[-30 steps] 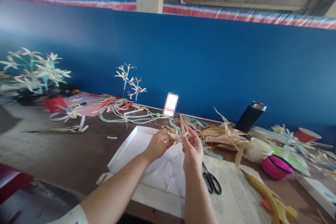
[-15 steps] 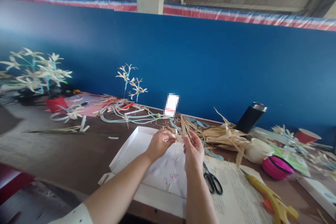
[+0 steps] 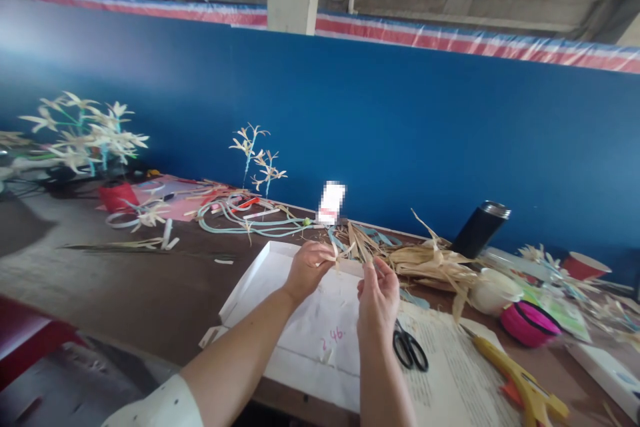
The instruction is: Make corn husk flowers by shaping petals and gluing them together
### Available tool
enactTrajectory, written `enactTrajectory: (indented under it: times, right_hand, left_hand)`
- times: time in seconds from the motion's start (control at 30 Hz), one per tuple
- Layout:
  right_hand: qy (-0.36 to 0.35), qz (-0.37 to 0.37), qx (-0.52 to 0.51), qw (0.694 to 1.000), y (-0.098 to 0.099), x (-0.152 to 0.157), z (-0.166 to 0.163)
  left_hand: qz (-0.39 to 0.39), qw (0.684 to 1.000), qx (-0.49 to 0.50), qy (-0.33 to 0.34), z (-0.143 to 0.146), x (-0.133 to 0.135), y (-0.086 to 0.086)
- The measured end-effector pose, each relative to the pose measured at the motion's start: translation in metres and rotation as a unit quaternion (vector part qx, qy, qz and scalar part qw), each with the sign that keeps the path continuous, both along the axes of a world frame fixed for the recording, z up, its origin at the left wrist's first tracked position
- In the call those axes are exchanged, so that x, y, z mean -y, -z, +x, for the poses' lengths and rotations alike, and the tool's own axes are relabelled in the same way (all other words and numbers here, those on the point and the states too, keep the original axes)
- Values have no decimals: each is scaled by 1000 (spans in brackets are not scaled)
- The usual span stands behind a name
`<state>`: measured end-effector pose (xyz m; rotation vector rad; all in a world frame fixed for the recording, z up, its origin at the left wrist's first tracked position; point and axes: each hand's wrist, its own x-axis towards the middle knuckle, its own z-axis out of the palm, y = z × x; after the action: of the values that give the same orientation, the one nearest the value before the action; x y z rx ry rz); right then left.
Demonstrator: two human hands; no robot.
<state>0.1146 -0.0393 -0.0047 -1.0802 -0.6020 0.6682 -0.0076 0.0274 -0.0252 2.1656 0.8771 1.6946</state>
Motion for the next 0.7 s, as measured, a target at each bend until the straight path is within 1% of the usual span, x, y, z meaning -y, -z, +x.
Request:
enactTrajectory:
  times: [0.1,0.2,0.37,0.5,0.7]
  right_hand:
    - [-53,-36,-5,998,9,8,-5]
    - [-107,-28,24,994,14,13,-10]
    - [-167,-23,49,984,11,11,-14]
    - [-165,-14,55,985,13,9,-12]
    - [-126,-10,57,990,20,5,-11]
  left_hand:
    - [17,1000,-1,-9,0,0,-1]
    - [27,999,-16,-8,-1,0,-1]
    - [7,1000,-28,-7,-1,2,-1]
    - [-26,999,-39,15,0,4,-2]
    - [-61,997,-37,33,0,4,-2]
